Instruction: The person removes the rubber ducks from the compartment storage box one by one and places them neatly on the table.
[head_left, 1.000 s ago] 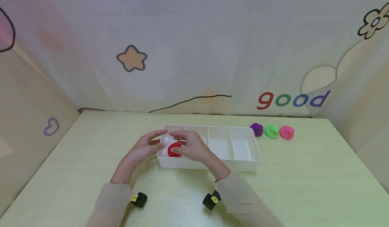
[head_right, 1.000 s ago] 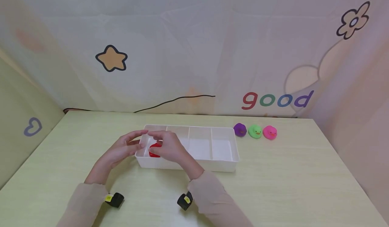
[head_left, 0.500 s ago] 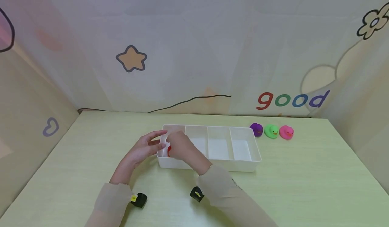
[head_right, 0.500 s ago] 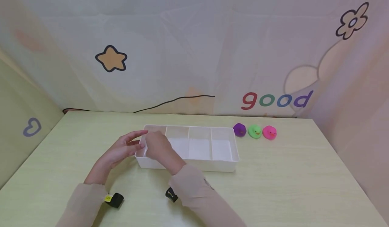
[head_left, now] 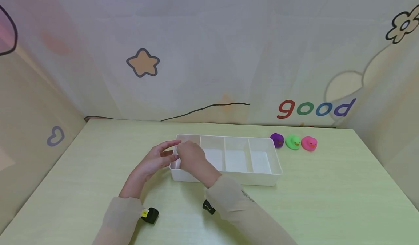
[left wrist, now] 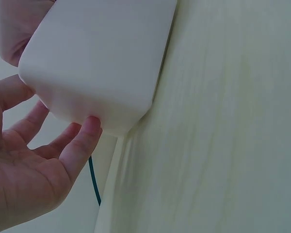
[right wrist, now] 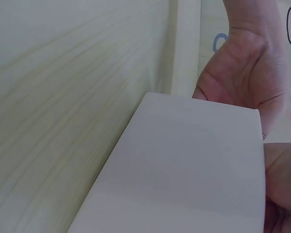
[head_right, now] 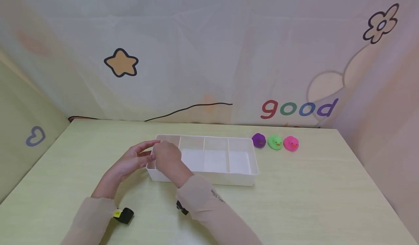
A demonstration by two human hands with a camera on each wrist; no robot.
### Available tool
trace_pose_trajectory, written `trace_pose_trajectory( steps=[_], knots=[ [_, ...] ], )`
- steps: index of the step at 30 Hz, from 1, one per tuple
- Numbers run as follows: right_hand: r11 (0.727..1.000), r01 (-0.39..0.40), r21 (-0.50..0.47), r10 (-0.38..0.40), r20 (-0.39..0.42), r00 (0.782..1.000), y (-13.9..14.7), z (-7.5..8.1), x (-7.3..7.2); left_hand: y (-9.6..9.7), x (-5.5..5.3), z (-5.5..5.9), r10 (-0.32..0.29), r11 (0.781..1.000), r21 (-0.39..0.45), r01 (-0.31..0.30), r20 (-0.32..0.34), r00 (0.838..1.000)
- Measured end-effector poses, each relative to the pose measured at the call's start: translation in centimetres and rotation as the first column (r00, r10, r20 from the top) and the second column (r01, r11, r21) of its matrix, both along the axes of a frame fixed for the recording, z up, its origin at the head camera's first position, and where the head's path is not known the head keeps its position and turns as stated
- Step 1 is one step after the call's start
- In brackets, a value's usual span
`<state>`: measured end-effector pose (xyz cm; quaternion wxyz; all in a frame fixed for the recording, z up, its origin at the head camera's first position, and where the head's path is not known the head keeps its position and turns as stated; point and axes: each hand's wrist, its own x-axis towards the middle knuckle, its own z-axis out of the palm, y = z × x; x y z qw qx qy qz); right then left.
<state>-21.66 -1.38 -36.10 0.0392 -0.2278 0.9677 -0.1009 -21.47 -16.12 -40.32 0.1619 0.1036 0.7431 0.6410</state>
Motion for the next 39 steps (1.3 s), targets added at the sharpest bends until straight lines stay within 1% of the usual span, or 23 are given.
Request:
trace_pose_trajectory(
  steps=[8,13,15,19,22,28,29,32,36,39],
  knots=[
    [0.999,-0.007,0.032,0.007,-0.005,1.0,0.0,0.1,-0.2,0.1,-0.1,0.1,0.007,1.0,-0.007,-0.007,0.004,1.0],
    [1.0,-0.009,0.027,0.01,-0.013,1.0,0.1,0.1,-0.2,0.2,-0.1,0.0,0.012,1.0,-0.004,-0.012,0.001,1.0],
    [1.0,-0.025,0.015,0.025,-0.024,0.999,0.1,0.1,-0.1,0.2,-0.1,0.0,0.012,1.0,-0.001,-0.012,0.004,1.0],
    [0.997,-0.08,-0.008,0.079,-0.071,0.994,0.7,0.4,0.0,0.2,-0.1,0.0,0.013,1.0,0.0,-0.013,0.013,1.0],
    [0.993,-0.111,-0.045,0.107,-0.09,0.99,1.3,0.9,0.2,0.2,0.0,0.1,0.018,1.0,-0.009,-0.018,0.019,1.0],
    [0.977,-0.093,-0.191,0.089,-0.03,0.996,2.7,2.5,0.6,0.2,0.1,0.2,0.027,0.999,-0.032,-0.026,0.026,0.999],
    [0.972,-0.093,-0.214,0.09,-0.026,0.996,3.0,2.7,0.7,0.2,0.1,0.2,0.028,0.999,-0.036,-0.027,0.026,0.999],
    [0.959,-0.115,-0.26,0.106,-0.049,0.993,3.8,3.2,0.9,0.2,0.1,0.2,0.03,0.998,-0.049,-0.029,0.022,0.999],
    [0.935,-0.146,-0.323,0.128,-0.078,0.989,5.1,3.3,1.2,0.2,0.2,0.3,0.039,0.997,-0.065,-0.038,0.02,0.999],
    [0.915,-0.128,-0.383,0.114,-0.059,0.992,6.0,3.3,1.5,0.2,0.2,0.3,0.046,0.996,-0.071,-0.045,0.02,0.999]
  ],
)
